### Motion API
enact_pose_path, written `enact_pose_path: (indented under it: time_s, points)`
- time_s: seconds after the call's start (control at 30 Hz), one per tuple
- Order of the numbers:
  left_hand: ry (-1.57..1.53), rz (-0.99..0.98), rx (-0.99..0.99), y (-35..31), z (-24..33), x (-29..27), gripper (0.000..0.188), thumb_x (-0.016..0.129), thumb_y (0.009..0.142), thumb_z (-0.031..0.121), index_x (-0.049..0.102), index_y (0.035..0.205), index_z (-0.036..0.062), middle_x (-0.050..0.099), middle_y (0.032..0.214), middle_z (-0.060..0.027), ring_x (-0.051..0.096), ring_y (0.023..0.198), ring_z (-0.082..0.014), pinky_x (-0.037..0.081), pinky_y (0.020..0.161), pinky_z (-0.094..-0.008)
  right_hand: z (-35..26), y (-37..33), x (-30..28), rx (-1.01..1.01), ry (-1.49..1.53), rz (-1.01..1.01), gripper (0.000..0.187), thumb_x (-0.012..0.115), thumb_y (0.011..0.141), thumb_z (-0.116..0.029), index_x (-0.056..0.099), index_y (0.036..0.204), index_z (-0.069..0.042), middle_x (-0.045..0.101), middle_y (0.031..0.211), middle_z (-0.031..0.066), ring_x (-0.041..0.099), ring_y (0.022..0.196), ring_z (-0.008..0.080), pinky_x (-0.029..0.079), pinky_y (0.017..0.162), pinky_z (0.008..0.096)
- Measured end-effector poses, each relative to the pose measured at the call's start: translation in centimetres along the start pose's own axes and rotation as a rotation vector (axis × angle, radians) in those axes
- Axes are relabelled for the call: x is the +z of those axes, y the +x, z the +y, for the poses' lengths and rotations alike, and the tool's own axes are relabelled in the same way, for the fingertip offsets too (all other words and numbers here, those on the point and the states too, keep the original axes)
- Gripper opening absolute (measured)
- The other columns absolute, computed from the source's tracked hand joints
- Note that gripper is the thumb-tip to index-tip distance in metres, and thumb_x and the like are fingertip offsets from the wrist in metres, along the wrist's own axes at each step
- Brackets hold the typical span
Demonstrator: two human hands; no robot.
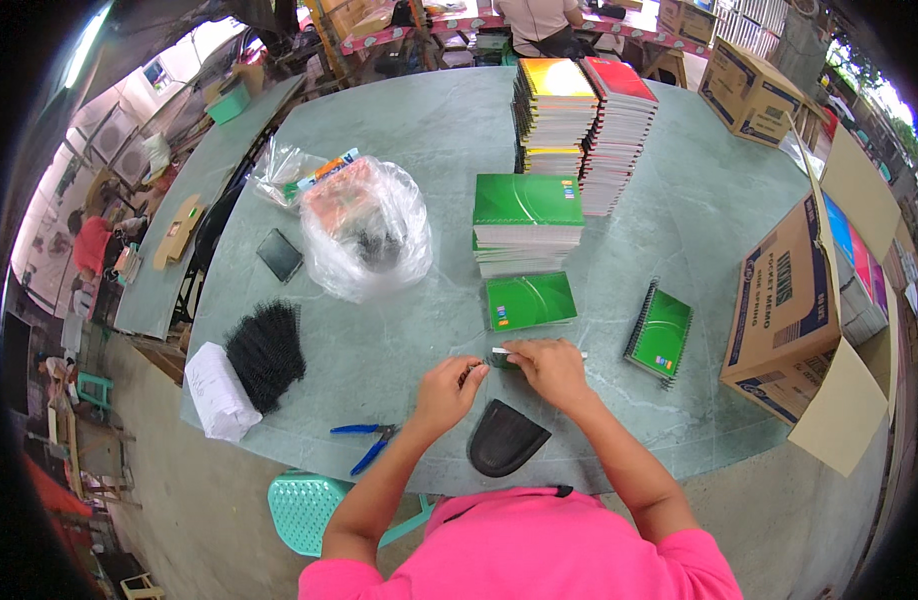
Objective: The person binds notebooks by manually threading a spiral wire through the pre-punched holes of each notebook and placing the finished items in a stack.
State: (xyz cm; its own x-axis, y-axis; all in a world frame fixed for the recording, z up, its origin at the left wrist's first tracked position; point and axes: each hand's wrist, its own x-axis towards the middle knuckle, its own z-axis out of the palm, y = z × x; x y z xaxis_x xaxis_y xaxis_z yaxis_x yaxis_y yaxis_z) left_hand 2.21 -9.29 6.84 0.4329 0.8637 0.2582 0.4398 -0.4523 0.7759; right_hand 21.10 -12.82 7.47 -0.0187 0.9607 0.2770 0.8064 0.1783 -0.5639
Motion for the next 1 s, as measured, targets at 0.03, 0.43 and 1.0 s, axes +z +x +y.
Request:
enact_pose_path:
  time_s: [0.03,0.43,1.0]
  points:
    - [0.017,-0.015,-0.025,0.1,0.0,0.1,0.021,0.061,0.084,0.023,0.063,0.088,0.0024,0.059,0.071,-0.0114,0.056,0.058,-0.0210,0.044,0.054,-0.0315,0.0,0.0,-0.2,0.003,0.005,-0.023,0.017,0.063,0.079,-0.023,0.068,0.093,-0.014,0.066,0.080,0.0066,0.062,0.072,0.0265,0.045,0.061,0.0389]
    - [-0.059,-0.022,-0.088,1.0,-1.0,0.4,0.017,0.063,0.083,0.017,0.059,0.087,0.0004,0.056,0.067,-0.0061,0.056,0.062,-0.0164,0.044,0.057,-0.0290,-0.7,0.1,-0.1,0.017,0.052,-0.058,0.014,0.061,0.078,-0.017,0.067,0.090,-0.012,0.065,0.078,0.0088,0.061,0.075,0.0281,0.044,0.066,0.0420]
    - [-0.008,-0.335,-0.206,2.7,-0.8,-2.5,0.023,0.063,0.081,0.020,0.060,0.096,0.0035,0.061,0.077,-0.0116,0.059,0.069,-0.0240,0.045,0.064,-0.0348,-1.0,0.3,0.7,-0.101,0.075,0.013,0.021,0.063,0.076,-0.018,0.057,0.095,-0.009,0.059,0.083,0.0092,0.058,0.082,0.0295,0.044,0.067,0.0406]
